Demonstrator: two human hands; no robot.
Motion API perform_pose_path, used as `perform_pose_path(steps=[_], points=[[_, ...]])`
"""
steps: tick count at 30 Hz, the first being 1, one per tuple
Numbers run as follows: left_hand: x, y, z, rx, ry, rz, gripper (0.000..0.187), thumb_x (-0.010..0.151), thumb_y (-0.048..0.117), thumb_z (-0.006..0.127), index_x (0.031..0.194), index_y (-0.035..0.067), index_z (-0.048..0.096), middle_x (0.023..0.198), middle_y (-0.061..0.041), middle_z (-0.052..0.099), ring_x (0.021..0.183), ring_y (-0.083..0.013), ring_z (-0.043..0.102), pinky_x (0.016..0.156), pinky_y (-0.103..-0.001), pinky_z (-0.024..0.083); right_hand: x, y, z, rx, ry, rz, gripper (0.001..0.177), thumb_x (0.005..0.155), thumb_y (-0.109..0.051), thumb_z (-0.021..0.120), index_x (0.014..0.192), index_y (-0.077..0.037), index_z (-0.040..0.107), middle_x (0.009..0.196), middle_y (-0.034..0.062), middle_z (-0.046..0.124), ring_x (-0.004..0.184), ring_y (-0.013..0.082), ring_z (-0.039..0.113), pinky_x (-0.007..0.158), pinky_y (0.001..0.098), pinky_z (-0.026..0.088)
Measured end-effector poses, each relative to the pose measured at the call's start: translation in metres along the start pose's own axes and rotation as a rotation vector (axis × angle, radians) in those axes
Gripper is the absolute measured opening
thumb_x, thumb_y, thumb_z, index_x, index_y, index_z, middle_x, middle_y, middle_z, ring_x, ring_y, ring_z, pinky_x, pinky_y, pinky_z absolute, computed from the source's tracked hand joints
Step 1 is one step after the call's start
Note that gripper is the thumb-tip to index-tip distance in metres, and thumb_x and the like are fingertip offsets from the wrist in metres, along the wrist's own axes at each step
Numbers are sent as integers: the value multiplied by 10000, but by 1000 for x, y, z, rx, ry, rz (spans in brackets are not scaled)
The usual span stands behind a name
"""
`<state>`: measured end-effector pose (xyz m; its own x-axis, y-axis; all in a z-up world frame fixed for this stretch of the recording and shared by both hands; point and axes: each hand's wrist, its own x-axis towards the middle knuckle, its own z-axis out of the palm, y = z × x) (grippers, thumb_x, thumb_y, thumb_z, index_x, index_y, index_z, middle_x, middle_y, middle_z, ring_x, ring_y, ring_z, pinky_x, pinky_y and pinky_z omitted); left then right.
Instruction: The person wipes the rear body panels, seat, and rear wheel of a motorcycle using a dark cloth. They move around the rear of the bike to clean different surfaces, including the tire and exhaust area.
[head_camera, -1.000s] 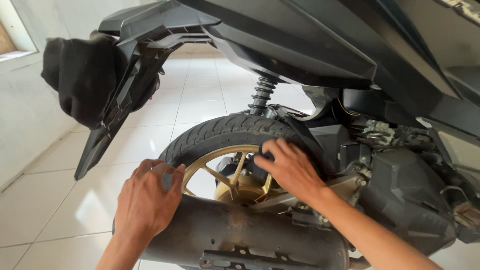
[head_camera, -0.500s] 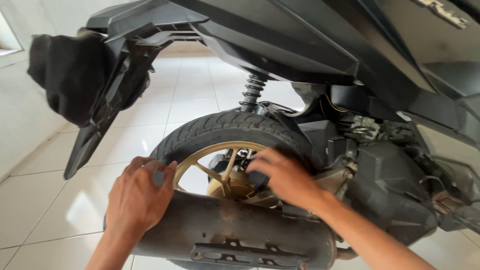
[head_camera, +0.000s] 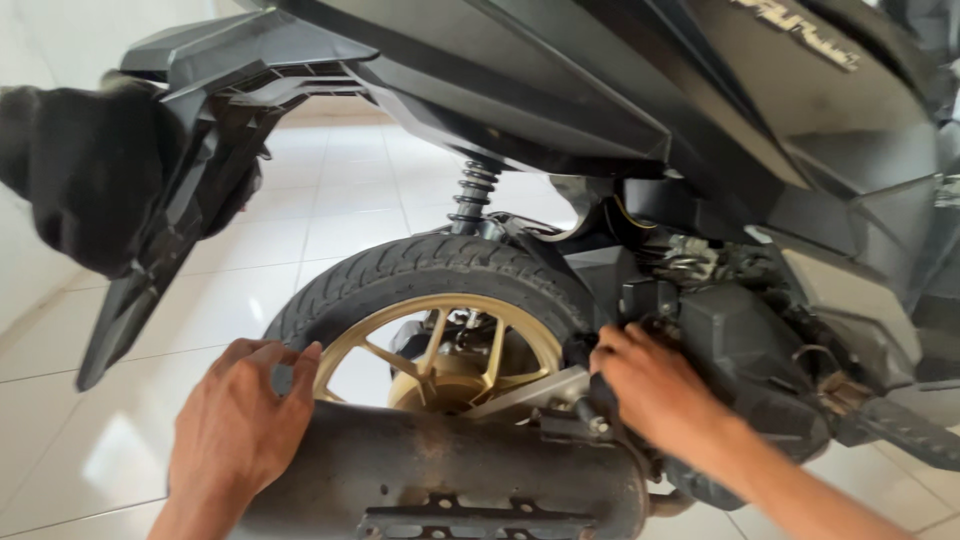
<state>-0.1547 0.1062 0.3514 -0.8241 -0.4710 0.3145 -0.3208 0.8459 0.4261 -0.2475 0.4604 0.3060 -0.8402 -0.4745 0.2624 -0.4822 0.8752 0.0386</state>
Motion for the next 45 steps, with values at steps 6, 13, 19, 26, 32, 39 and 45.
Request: perform_pose_path(steps=[6, 13, 19, 26, 32, 39, 45], points=[[-2, -1, 10, 103, 119, 133, 426, 975, 449, 557, 1058, 112, 805, 1203, -123, 713, 1157, -335, 663, 1017, -448, 508, -18, -22, -4, 472, -99, -68, 504, 725, 154, 565, 1156, -91, 656, 1234, 34, 657, 1091, 241, 682, 910, 388, 532], [-17, 9, 19, 84, 304, 510, 431, 796, 307, 689, 1171, 98, 731, 1274, -131, 688, 1215, -342, 626, 1064, -445, 473, 5, -44, -43, 779, 340, -46, 189, 917, -47, 659, 1105, -67, 661, 1050, 82, 710, 965, 210, 726, 804, 373, 563], [-59, 88, 66, -605, -95, 545, 686, 860, 389, 722, 1380, -9, 516, 1124, -257, 705, 1024, -406, 672, 865, -476, 537, -2, -73, -67, 985, 526, -102, 162, 1004, -110, 577, 1097, -29, 682, 955, 114, 771, 917, 210, 741, 818, 347, 548], [-69, 130, 64, -211, -284, 320, 629, 847, 608, 727, 913, -17, 733, 908, -262, 694, 926, -427, 697, 841, -487, 558, -28, -48, -63, 521, 264, 272, 256, 942, -200, 645, 1161, -85, 713, 902, 204, 722, 836, 349, 708, 769, 404, 538], [-89, 137, 82, -530, -322, 634, 320, 836, 276, 708, 1017, 15, 747, 939, -248, 740, 926, -434, 692, 849, -484, 565, -79, -2, -49, 444, 291, 172, 263, 905, -219, 683, 1079, -31, 742, 1080, 117, 756, 968, 299, 732, 840, 383, 549], [-97, 169, 80, -344, -370, 449, 296, 797, 233, 770, 1055, 95, 728, 923, -201, 727, 955, -373, 701, 850, -466, 561, -120, 64, -28, 271, -266, 527, 501, 907, -186, 699, 1393, -157, 582, 1341, 68, 671, 1062, 188, 769, 868, 375, 609], [-105, 206, 89, -621, -297, 471, 446, 774, 118, 693, 1219, 87, 699, 962, -274, 722, 953, -443, 668, 833, -515, 530, -122, 34, -26, 611, 142, 422, 670, 886, -303, 753, 1463, -119, 465, 1353, 98, 566, 974, 208, 735, 758, 324, 630]])
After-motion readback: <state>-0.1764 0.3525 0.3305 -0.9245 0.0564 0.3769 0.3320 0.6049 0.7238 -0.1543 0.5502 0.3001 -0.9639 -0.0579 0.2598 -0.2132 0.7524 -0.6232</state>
